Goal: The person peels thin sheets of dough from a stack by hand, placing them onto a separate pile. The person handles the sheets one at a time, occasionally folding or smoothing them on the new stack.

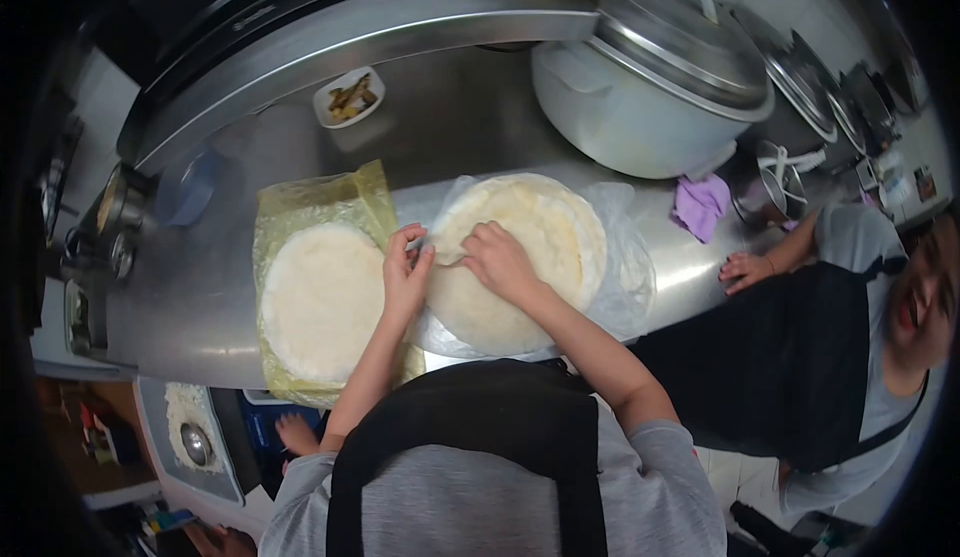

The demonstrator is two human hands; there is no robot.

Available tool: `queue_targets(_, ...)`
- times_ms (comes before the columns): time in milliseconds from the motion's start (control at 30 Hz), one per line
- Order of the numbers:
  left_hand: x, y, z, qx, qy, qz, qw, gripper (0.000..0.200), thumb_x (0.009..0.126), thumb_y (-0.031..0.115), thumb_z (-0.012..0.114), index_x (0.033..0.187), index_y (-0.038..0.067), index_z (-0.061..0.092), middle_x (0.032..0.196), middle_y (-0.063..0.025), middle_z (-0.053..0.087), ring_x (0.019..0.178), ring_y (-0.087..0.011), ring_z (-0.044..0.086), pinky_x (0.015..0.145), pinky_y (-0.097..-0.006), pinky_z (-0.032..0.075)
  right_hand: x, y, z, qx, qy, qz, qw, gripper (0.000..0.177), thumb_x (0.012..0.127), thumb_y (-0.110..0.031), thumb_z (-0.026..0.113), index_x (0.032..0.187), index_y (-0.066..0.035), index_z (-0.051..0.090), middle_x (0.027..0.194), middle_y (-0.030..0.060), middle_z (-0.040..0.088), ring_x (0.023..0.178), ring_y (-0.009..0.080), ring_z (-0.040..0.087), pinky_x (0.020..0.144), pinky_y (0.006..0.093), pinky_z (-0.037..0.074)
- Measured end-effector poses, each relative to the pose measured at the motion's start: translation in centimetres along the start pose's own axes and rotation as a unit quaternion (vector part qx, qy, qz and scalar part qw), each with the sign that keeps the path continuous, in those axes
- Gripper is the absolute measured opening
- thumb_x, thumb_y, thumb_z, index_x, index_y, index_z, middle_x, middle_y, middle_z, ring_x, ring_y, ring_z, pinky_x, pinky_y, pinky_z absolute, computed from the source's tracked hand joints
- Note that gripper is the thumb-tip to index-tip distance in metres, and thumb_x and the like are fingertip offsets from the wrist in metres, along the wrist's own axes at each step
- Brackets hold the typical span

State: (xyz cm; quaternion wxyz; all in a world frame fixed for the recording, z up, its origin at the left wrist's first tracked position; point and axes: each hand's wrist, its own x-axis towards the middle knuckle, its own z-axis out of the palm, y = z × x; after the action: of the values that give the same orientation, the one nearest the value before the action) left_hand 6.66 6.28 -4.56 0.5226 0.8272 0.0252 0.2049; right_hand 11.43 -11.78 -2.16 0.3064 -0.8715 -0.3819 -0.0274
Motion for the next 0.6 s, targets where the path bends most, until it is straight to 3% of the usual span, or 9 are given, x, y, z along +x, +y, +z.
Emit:
queue_targets(100,-1.5,-0.9,0.7,-0.192,-0.048,-0.115,0.974,0.061,0.077,0.001,0.065,0.13,-0.001,0.036,0.117,-0.016,0.052,0.109,-0.0206,0.05,0.092,-0.0291,0.04,0.6,0.3,0.0,0.094,0.077,0.022,0.992,0.02,0.072,-0.01,0.066,0.09,-0.001,0.062,0.09,0.0127,0.057,0.088,0.0295,0.054,0.076,0.0354,0.045)
queue_targets(200,-2.2,-0.8,0.8,-0.272,-0.072,-0.185,0.942,0.064,0.074,-0.003,0.066,0.13,-0.002,0.035,0.119,-0.017,0.051,0.111,-0.0204,0.049,0.095,-0.03,0.039,1.2,0.9,-0.8,0.225,0.057,0.101,0.967,0.017,0.074,-0.009,0.066,0.087,0.001,0.062,0.086,0.013,0.057,0.079,0.0274,0.056,0.071,0.0321,0.044)
queue_targets(233,-2.2,-0.6,0.8,-0.27,-0.07,-0.188,0.942,0.064,0.074,-0.003,0.066,0.13,-0.002,0.035,0.119,-0.017,0.051,0.111,-0.0204,0.049,0.095,-0.03,0.039,1.5,1.8,0.0,0.266,0.087,0.104,0.954,0.011,0.077,-0.008,0.065,0.083,0.001,0.063,0.077,0.0066,0.058,0.067,0.0167,0.055,0.061,0.027,0.042)
queue_targets(300,-2.2,0.2,0.9,-0.213,-0.055,-0.126,0.967,0.065,0.074,-0.005,0.065,0.131,-0.002,0.034,0.115,-0.016,0.054,0.106,-0.0202,0.053,0.091,-0.0292,0.042,1.6,2.5,-0.3,0.327,0.065,0.177,0.926,0.009,0.078,-0.007,0.065,0.082,0.0,0.063,0.073,0.0027,0.057,0.063,0.0114,0.052,0.056,0.0247,0.04)
queue_targets(367,-2.0,1.3,0.4,-0.216,-0.073,-0.17,0.959,0.061,0.074,-0.006,0.063,0.129,-0.002,0.036,0.113,-0.0153,0.056,0.103,-0.0195,0.054,0.09,-0.0286,0.042,1.8,2.6,-0.5,0.417,0.068,0.244,0.873,0.006,0.08,-0.007,0.065,0.08,-0.002,0.062,0.063,-0.0061,0.053,0.054,0.0005,0.044,0.045,0.0199,0.034)
queue_targets(467,-1.8,1.3,-0.1,-0.206,-0.114,-0.184,0.954,0.052,0.077,-0.004,0.061,0.125,-0.002,0.042,0.107,-0.0136,0.059,0.098,-0.018,0.057,0.086,-0.0277,0.044,1.8,3.6,-0.6,0.467,0.042,0.27,0.841,0.01,0.078,-0.008,0.066,0.084,-0.001,0.061,0.071,-0.0009,0.057,0.06,0.0049,0.049,0.051,0.0216,0.039)
queue_targets(500,-1.8,1.3,-0.2,-0.195,-0.139,-0.156,0.958,0.046,0.078,-0.003,0.059,0.122,-0.002,0.045,0.105,-0.0127,0.06,0.095,-0.0171,0.058,0.084,-0.0274,0.045,1.8,3.0,-0.8,0.468,0.039,0.273,0.84,0.01,0.078,-0.008,0.066,0.084,-0.001,0.061,0.071,-0.0009,0.057,0.06,0.0049,0.049,0.051,0.0216,0.039)
queue_targets(567,-1.9,0.8,0.4,-0.202,-0.121,-0.139,0.962,0.04,0.08,0.001,0.059,0.118,-0.002,0.049,0.101,-0.0123,0.061,0.093,-0.0166,0.059,0.081,-0.0277,0.046,2.0,1.9,-1.4,0.249,0.031,0.134,0.959,0.027,0.073,-0.013,0.069,0.096,-0.003,0.059,0.085,0.0059,0.06,0.075,0.0157,0.056,0.069,0.0291,0.044)
queue_targets(600,-2.0,0.6,0.6,-0.209,-0.106,-0.121,0.965,0.034,0.082,0.005,0.059,0.115,-0.002,0.052,0.098,-0.0118,0.063,0.09,-0.016,0.059,0.078,-0.028,0.047,2.2,0.6,-2.2,0.251,0.028,0.136,0.958,0.027,0.073,-0.013,0.069,0.096,-0.003,0.059,0.085,0.0059,0.06,0.075,0.0157,0.056,0.069,0.0291,0.044)
